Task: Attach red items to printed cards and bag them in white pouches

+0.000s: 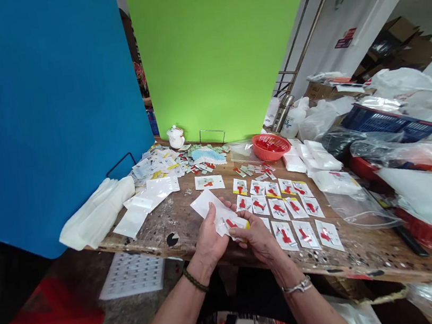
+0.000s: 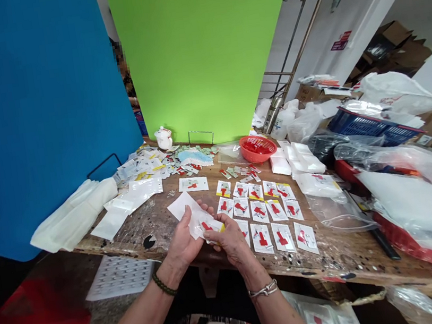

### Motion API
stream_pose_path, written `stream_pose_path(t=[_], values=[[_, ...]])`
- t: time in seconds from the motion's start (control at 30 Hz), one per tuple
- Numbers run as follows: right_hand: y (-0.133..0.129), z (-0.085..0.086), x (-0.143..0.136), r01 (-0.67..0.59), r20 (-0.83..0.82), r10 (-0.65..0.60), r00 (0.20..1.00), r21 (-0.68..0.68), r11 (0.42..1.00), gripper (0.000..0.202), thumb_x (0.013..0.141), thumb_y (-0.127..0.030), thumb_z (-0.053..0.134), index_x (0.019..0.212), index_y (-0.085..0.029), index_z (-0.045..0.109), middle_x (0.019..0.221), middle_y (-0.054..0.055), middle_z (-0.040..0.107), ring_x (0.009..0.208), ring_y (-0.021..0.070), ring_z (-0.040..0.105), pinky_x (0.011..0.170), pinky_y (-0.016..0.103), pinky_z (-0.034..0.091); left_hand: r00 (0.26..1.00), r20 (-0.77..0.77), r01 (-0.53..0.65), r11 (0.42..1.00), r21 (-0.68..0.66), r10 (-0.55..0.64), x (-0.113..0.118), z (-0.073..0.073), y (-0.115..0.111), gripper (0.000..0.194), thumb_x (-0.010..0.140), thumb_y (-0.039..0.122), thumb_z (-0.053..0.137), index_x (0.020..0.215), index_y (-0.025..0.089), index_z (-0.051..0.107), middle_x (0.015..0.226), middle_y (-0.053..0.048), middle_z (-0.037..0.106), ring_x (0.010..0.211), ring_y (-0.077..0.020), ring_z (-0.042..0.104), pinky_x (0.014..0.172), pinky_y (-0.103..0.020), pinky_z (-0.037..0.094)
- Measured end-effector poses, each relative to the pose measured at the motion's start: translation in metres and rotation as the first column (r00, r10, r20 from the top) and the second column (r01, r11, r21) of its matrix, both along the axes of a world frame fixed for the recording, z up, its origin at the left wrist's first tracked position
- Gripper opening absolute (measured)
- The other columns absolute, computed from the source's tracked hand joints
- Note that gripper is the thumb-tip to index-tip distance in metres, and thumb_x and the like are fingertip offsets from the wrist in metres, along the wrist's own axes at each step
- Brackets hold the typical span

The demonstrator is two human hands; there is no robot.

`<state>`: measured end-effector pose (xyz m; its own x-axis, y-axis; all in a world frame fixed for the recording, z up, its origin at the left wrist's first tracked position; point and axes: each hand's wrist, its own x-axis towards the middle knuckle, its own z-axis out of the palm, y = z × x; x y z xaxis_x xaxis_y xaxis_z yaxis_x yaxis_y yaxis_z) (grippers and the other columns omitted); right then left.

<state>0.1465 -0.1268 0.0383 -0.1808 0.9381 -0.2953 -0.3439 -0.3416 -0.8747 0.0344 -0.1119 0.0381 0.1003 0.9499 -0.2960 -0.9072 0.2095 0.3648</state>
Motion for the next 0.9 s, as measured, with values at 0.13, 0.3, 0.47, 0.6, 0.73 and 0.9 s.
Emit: stream_pose_path(t=[0.13,0.3,0.47,0.6,0.73,0.9], values=[[-0.002,0.000,0.009,-0.019,-0.030,0.018,0.999,-0.026,0.999,0.054,0.046,-0.022,0.087,0.091,-0.016,0.056,0.060,-0.006,0.059,0.043,0.0034,0.042,0.035,0.013,0.027,0.999,0.040,-0.013,0.999,0.032,0.012,-0.008,0.003,0.002,0.021,0.084,0.034,0.061,0.094,0.015,0.063,0.085,-0.006,0.067,0.084,-0.0201,0.066,0.086,-0.037,0.051],[-0.008,0.001,0.009,0.072,-0.032,-0.073,0.997,-0.042,0.997,0.051,0.046,-0.023,0.088,0.087,-0.015,0.059,0.065,-0.003,0.063,0.045,0.0049,0.046,0.035,0.014,0.030,1.000,0.019,-0.019,0.999,0.044,0.018,-0.009,0.002,0.005,0.019,0.085,0.036,0.060,0.091,0.018,0.062,0.079,-0.002,0.065,0.078,-0.0164,0.064,0.087,-0.034,0.050],[-0.017,-0.001,-0.002,0.163,-0.053,-0.165,0.985,-0.044,0.986,0.046,0.047,-0.025,0.087,0.080,-0.018,0.056,0.064,-0.004,0.063,0.045,0.0076,0.050,0.036,0.018,0.037,0.998,-0.003,-0.070,0.998,0.009,0.070,-0.007,0.002,0.005,0.020,0.082,0.034,0.063,0.092,0.017,0.061,0.076,-0.001,0.063,0.074,-0.0147,0.064,0.082,-0.031,0.051],[-0.021,0.000,-0.011,0.263,-0.097,-0.269,0.958,-0.066,0.962,0.049,0.046,-0.025,0.087,0.083,-0.020,0.056,0.069,-0.004,0.065,0.050,0.0092,0.053,0.039,0.019,0.042,0.997,0.004,-0.074,0.997,0.017,0.074,-0.006,0.005,0.002,0.020,0.084,0.033,0.062,0.095,0.016,0.061,0.081,-0.003,0.066,0.078,-0.0160,0.065,0.084,-0.033,0.052],[-0.023,0.001,-0.016,0.344,-0.081,-0.349,0.934,-0.070,0.936,0.052,0.045,-0.027,0.087,0.086,-0.020,0.056,0.073,-0.003,0.066,0.053,0.0100,0.055,0.041,0.021,0.046,0.998,-0.009,-0.067,0.998,0.022,0.067,-0.004,0.008,0.000,0.022,0.085,0.033,0.061,0.098,0.016,0.061,0.087,-0.005,0.068,0.086,-0.0190,0.067,0.089,-0.036,0.050],[-0.026,-0.002,-0.020,0.222,-0.075,-0.225,0.971,-0.043,0.974,0.046,0.048,-0.028,0.086,0.081,-0.019,0.055,0.072,-0.002,0.065,0.050,0.0081,0.051,0.037,0.019,0.042,0.997,-0.037,-0.066,0.996,0.052,0.068,-0.003,0.009,-0.001,0.026,0.083,0.034,0.063,0.101,0.016,0.060,0.088,-0.005,0.069,0.089,-0.0206,0.068,0.087,-0.035,0.051]])
